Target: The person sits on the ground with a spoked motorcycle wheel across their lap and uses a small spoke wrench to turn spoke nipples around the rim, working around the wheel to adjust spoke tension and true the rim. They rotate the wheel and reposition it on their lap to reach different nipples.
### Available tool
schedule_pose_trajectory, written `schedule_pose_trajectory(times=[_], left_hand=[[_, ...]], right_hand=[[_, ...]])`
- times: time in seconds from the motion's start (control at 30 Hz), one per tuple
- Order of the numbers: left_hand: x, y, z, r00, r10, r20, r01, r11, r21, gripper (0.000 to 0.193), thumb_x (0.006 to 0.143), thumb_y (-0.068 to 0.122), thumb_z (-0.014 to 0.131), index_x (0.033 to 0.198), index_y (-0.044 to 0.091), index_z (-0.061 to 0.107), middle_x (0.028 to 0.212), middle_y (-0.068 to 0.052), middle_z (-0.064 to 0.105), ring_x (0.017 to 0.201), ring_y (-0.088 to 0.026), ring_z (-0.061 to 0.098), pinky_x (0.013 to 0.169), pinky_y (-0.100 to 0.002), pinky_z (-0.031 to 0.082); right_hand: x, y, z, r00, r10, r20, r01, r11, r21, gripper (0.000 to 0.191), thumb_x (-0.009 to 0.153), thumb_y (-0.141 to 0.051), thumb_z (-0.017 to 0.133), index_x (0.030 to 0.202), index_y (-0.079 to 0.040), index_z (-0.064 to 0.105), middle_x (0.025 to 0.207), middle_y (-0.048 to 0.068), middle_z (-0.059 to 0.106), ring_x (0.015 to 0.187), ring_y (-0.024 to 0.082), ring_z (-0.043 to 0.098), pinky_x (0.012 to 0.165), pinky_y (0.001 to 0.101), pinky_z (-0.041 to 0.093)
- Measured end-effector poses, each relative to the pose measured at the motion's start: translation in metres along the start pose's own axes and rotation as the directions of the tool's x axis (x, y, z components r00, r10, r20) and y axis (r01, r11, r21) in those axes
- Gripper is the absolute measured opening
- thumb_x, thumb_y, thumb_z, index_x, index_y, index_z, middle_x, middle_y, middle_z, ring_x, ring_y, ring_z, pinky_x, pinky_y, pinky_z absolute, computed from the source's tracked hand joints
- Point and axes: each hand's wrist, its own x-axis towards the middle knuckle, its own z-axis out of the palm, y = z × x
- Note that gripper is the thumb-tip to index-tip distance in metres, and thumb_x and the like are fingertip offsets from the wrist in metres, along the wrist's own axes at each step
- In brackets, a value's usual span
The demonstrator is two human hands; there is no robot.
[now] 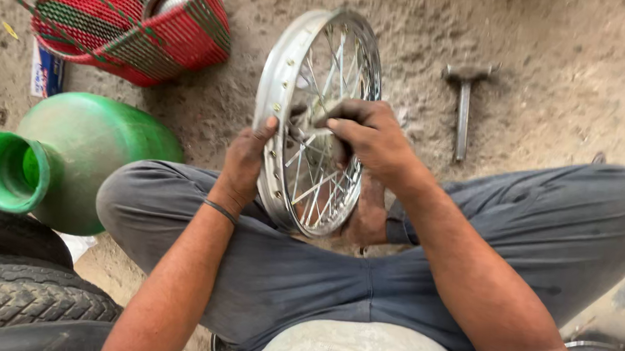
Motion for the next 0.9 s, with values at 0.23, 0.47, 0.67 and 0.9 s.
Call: schedule_pose_trajectory(times=[0.23,0.47,0.67,0.9], left_hand=[[0.014,-0.015,-0.008,0.999,0.044,0.003,-0.044,0.999,0.023,0.059,0.093,0.053,0.064,0.116,-0.001,0.071,0.102,-0.008,0.076,0.084,-0.009,0.071,0.074,-0.025,0.060],[0.022,-0.021,-0.003,0.998,0.046,0.039,-0.043,0.997,-0.069,0.051,0.098,0.042,0.071,0.108,-0.008,0.072,0.091,-0.007,0.072,0.076,-0.012,0.063,0.067,-0.029,0.053],[0.023,-0.016,-0.006,0.968,0.242,0.071,-0.241,0.970,-0.012,0.040,0.100,0.036,0.065,0.114,-0.002,0.071,0.098,-0.001,0.073,0.086,-0.006,0.063,0.076,-0.024,0.053],[0.023,-0.015,-0.008,0.951,0.307,0.035,-0.309,0.944,0.114,0.043,0.104,0.038,0.064,0.109,-0.003,0.073,0.092,-0.001,0.071,0.083,-0.006,0.059,0.071,-0.024,0.052]], right_hand=[[0.015,0.021,0.006,0.997,-0.010,-0.075,0.013,0.999,0.036,0.016,0.102,-0.012,0.057,0.103,0.000,0.068,0.064,0.004,0.063,0.050,0.012,0.059,0.047,0.0276,0.051],[0.061,0.009,0.005,0.946,-0.284,-0.155,0.198,0.887,-0.416,0.028,0.102,-0.026,0.059,0.093,-0.001,0.068,0.070,0.012,0.066,0.060,0.025,0.065,0.058,0.0397,0.052],[0.026,-0.008,0.005,0.937,-0.302,-0.173,-0.004,0.488,-0.873,0.041,0.102,-0.037,0.059,0.083,-0.002,0.070,0.073,0.021,0.066,0.068,0.039,0.066,0.065,0.0493,0.051],[-0.041,-0.006,0.073,0.880,-0.470,0.065,0.186,0.218,-0.958,0.028,0.093,-0.025,0.062,0.078,-0.001,0.063,0.065,0.018,0.064,0.064,0.036,0.061,0.064,0.0485,0.049]])
